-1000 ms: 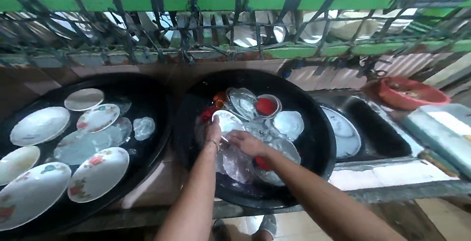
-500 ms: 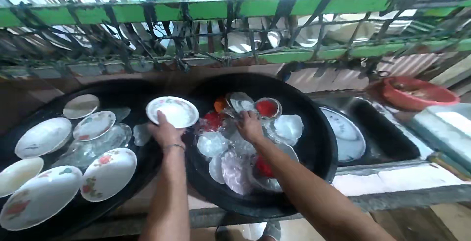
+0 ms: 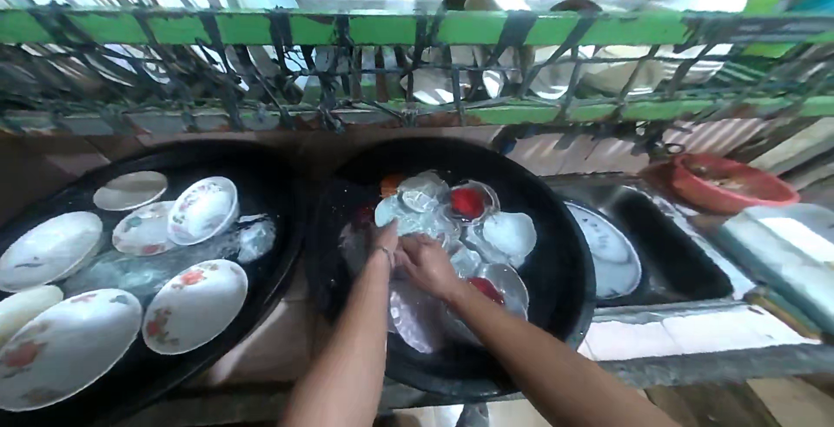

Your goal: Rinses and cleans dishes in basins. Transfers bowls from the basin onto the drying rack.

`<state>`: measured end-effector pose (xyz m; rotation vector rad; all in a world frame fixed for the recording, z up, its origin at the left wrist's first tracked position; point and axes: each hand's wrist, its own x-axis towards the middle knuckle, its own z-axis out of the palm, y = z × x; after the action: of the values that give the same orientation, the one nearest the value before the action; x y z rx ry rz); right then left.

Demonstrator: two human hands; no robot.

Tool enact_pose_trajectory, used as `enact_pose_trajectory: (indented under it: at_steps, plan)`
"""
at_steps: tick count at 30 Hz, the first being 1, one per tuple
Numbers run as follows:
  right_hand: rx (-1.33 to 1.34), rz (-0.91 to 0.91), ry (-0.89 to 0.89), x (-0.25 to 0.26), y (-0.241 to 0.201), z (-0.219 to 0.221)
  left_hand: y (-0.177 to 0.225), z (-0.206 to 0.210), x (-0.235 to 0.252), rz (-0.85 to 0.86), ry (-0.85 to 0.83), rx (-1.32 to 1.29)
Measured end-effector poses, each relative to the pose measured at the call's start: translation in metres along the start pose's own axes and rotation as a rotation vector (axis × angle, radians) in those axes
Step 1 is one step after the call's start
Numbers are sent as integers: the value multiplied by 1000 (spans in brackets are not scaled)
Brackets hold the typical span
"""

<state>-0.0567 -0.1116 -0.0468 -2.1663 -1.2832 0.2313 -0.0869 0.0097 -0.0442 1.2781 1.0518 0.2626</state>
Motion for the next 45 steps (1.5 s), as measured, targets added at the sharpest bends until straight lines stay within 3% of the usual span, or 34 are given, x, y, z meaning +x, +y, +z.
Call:
enact_pose_trajectory:
  at_steps: [2,6,10,12,16,19,23,26,28,30,32,34,37,40,43,45]
  plan:
    - [80,2,-69,1,10,-7,-6,-3,1,23,7,77]
    - [-111,273,-108,28,37,-8,-10,7,-16,106,-9,192]
    - [4,30,-113,26,28,10,-16,7,-10,93,37,217]
    - [5,24,-162,13,26,-3,-13,-1,-11,85,95,226]
    - [-137,422,-158,-1,43,-25,10,-16,-28,203,219,211]
    - [-70,595,-224,2,52,-22,31,-47,-42,332,380,36]
    - [65,575,-178,3,68,-10,54,-123,-39,389,625,-47]
    - [132,614,-86,7,60,-16,61,-176,-33,397,845,58]
    - [113,627,-65,10,53,-19,63,-187,-43,476,900,177]
    - [127,636,-53,12,47,-20,59,-162,-59,607,765,264]
    - [175,612,43,15,53,-15,47,-112,-62,632,466,330]
    - [277,613,189,21,59,-11,30,-64,-43,495,191,310]
    - [364,637,225,22,63,-9,4,-17,-19,209,-27,108]
    - [242,662,163,21,56,-9,-11,3,-16,-16,-94,-187]
    - [-150,464,-65,17,36,-3,-17,11,-13,40,-69,-151]
    - [-156,234,-137,20,26,3,-10,9,-16,127,-23,-28]
